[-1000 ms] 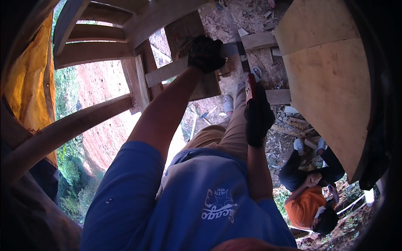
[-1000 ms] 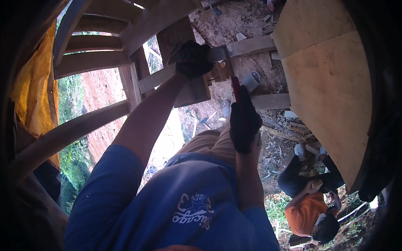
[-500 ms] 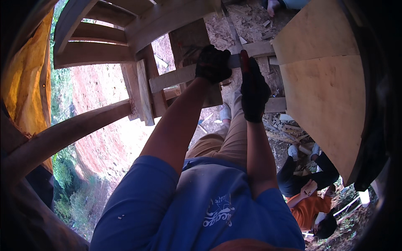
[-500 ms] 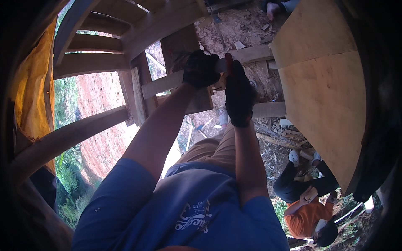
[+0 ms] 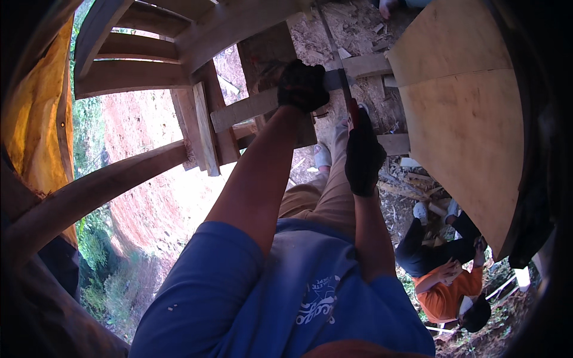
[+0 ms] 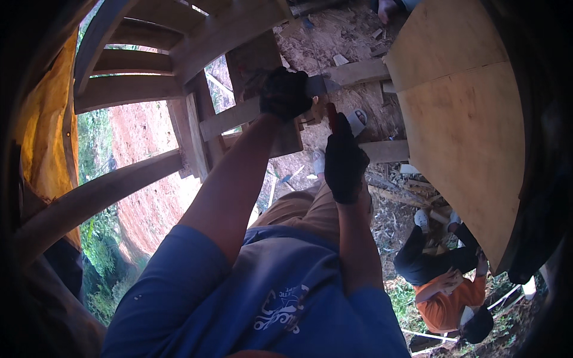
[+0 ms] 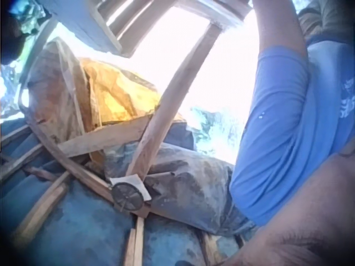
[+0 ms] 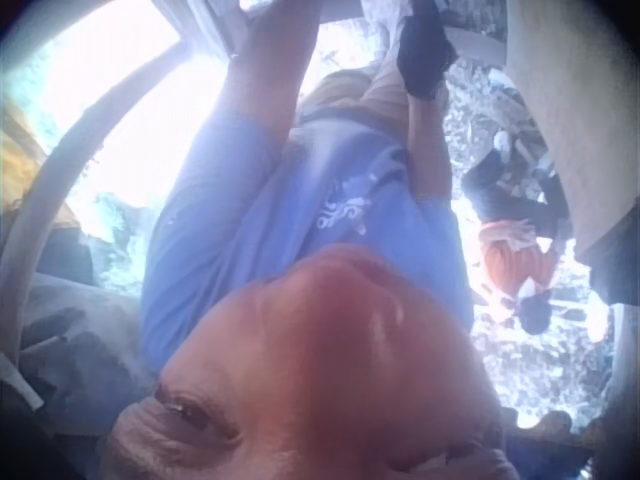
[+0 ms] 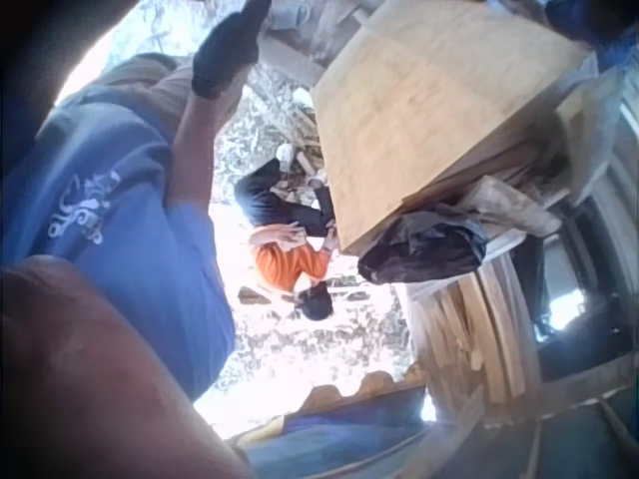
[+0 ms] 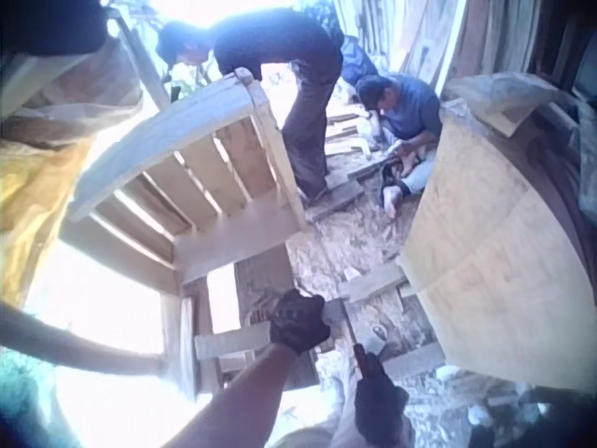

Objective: The person assembles a wooden structure by positioning wood pieces and hammering nails into them.

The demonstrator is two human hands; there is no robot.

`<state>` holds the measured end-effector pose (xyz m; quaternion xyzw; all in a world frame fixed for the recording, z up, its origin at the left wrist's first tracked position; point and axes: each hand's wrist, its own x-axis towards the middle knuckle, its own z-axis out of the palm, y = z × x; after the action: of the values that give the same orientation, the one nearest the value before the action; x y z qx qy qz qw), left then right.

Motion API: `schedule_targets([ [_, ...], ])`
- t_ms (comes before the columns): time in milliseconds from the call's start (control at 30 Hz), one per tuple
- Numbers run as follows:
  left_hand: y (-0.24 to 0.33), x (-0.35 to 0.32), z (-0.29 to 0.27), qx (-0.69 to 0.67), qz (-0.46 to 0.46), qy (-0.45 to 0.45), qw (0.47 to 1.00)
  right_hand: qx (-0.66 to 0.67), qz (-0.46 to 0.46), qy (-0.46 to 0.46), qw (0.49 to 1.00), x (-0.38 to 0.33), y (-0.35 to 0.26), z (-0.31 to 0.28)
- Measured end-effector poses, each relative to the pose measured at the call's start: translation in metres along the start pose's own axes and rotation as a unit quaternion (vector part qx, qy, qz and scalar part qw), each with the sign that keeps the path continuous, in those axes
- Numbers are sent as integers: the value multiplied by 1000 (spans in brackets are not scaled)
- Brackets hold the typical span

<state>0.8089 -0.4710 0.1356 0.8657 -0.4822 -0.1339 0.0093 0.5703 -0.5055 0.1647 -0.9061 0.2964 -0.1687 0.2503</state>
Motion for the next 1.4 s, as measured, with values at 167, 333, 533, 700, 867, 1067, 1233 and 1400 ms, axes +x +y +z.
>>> schedule_targets([
  [167,1,-3,-8,-4,1,1,1000,20,165,-104,981,-130,-19,-67],
  [333,-5,-8,-1,-6,19,21,1000,-1,250,-191,949,-165,-52,-147],
  [533,-13,-11,1,0,22,15,1000,190,139,-23,972,-103,-35,-136],
  [700,-1,-8,-2,-4,71,26,997,279,117,25,953,25,-34,-53],
  [867,-7,-2,-2,-18,30,-15,999,131,19,28,991,25,-32,-52],
  [1067,-11,-2,1,-42,31,6,999,179,119,-26,976,-26,-79,-126],
  [1233,-1,-3,-2,-33,24,1,999,215,111,6,970,62,-48,-44],
  [1400,-12,2,-6,-61,16,-5,998,116,101,-54,987,5,-53,-106],
])
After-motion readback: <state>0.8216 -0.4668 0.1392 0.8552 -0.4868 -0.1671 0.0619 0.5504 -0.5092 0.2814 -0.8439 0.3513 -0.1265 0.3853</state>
